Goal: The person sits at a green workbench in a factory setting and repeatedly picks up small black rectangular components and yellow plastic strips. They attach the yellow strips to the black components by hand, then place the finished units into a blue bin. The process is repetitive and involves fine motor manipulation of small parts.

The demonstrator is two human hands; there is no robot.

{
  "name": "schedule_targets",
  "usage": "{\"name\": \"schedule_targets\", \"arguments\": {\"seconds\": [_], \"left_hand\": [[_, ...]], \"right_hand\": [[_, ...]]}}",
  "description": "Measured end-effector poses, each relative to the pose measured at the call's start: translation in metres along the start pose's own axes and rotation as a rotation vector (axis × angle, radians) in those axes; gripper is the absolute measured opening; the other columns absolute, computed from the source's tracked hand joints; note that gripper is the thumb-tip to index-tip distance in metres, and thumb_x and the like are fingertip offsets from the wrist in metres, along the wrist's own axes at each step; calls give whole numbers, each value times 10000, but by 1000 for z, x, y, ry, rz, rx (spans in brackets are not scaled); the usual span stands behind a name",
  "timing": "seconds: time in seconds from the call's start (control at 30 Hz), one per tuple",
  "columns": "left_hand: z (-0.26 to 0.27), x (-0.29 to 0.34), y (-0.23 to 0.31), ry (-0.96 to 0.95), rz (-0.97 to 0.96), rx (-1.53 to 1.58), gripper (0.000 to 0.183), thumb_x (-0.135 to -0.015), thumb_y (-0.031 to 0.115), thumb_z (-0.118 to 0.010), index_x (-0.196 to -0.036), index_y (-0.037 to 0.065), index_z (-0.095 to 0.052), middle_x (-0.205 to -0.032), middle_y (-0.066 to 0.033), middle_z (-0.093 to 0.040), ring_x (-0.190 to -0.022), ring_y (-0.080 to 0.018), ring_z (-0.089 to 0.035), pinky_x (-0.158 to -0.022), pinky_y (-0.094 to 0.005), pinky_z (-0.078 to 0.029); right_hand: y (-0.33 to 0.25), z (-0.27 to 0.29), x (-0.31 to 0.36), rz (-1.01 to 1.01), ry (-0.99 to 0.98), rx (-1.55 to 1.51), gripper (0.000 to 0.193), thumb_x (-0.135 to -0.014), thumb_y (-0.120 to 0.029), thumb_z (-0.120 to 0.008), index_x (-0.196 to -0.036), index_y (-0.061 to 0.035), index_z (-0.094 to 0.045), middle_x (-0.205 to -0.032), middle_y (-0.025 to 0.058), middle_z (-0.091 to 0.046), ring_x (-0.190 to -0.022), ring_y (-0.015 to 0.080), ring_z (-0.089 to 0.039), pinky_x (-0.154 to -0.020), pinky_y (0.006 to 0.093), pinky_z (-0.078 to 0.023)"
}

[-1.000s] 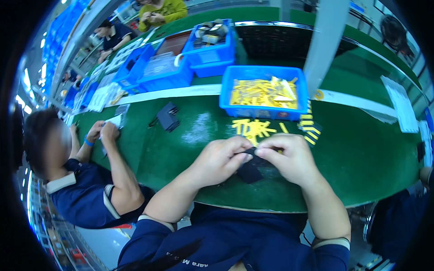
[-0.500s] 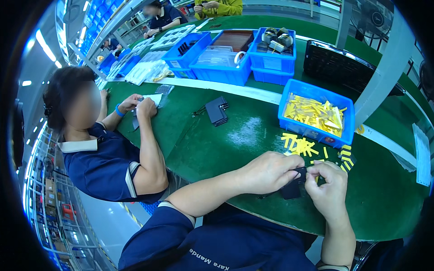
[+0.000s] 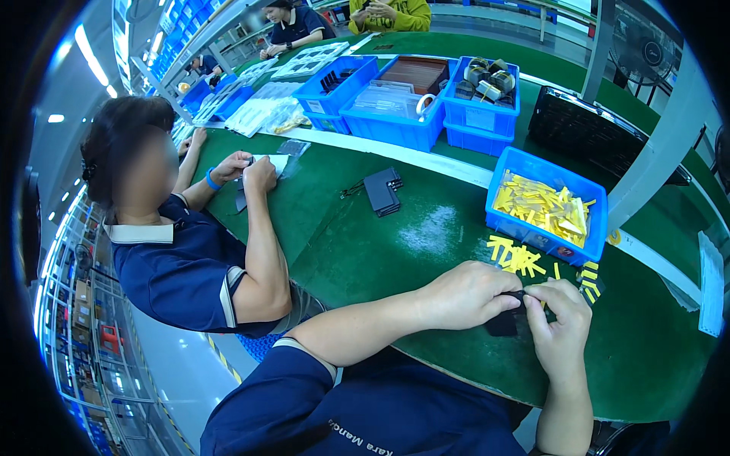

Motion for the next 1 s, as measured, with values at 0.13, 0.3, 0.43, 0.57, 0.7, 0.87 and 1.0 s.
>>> {"name": "schedule_targets", "arguments": {"seconds": [0.13, 0.3, 0.43, 0.57, 0.7, 0.87, 1.0], "left_hand": [[-3, 1, 1, 4, 10, -33, 193, -848, 179, -571, -908, -4, -581, -793, -176, -611, -789, -360, -604, -709, -457, -466], [-6, 1, 4, -12, -9, -60, 189, -840, 174, -576, -907, -2, -575, -778, -178, -608, -775, -361, -606, -702, -455, -469], [-9, 2, 6, 14, -38, -63, 180, -827, 168, -585, -901, 5, -576, -775, -169, -614, -772, -357, -609, -699, -451, -474], [-9, 4, 5, 39, -18, -69, 185, -828, 181, -591, -905, 15, -573, -789, -166, -617, -780, -356, -608, -691, -451, -475], [-2, -1, 5, 55, 19, -14, 196, -833, 204, -604, -898, 22, -570, -813, -176, -618, -793, -359, -605, -689, -445, -476], [1, -3, -15, 198, 116, 459, 105, -901, 96, -555, -963, 11, -566, -866, -51, -599, -787, -117, -581, -709, -255, -467], [-3, 1, -19, 197, 124, 837, 127, -925, 79, -534, -1034, 13, -527, -920, -23, -570, -850, -62, -527, -754, -217, -433]], "right_hand": [[5, -1, 3, -15, -7, 2, 65, -698, -9, -663, -754, 19, -647, -710, 149, -631, -716, 288, -643, -745, 343, -507], [3, -1, 3, 1, -11, -7, 52, -681, 8, -647, -728, 20, -629, -669, 142, -610, -648, 270, -623, -725, 347, -509], [-2, -2, 5, 0, -3, -1, 46, -670, 27, -625, -707, 13, -602, -615, 130, -570, -594, 267, -592, -706, 353, -508], [-3, -2, 6, 41, -2, 30, 59, -676, 36, -624, -717, 6, -594, -622, 134, -560, -619, 278, -598, -705, 356, -507], [-8, -1, 7, 120, 74, 140, 63, -718, 17, -652, -766, 9, -612, -702, 145, -590, -706, 274, -622, -692, 346, -503], [13, -1, 4, -196, 75, -313, 64, -752, -5, -671, -799, 3, -628, -788, 91, -611, -730, 166, -612, -669, 270, -484], [25, -9, 9, -261, 72, -494, 87, -736, -7, -695, -795, -5, -631, -763, 60, -598, -701, 132, -580, -635, 252, -462]]}}
Point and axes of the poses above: each hand's wrist, its own x-axis away from the middle knuckle, its own z-axis out of the back of the hand, y = z × x, the point moved 6 cm from there along -x, towards the middle knuckle
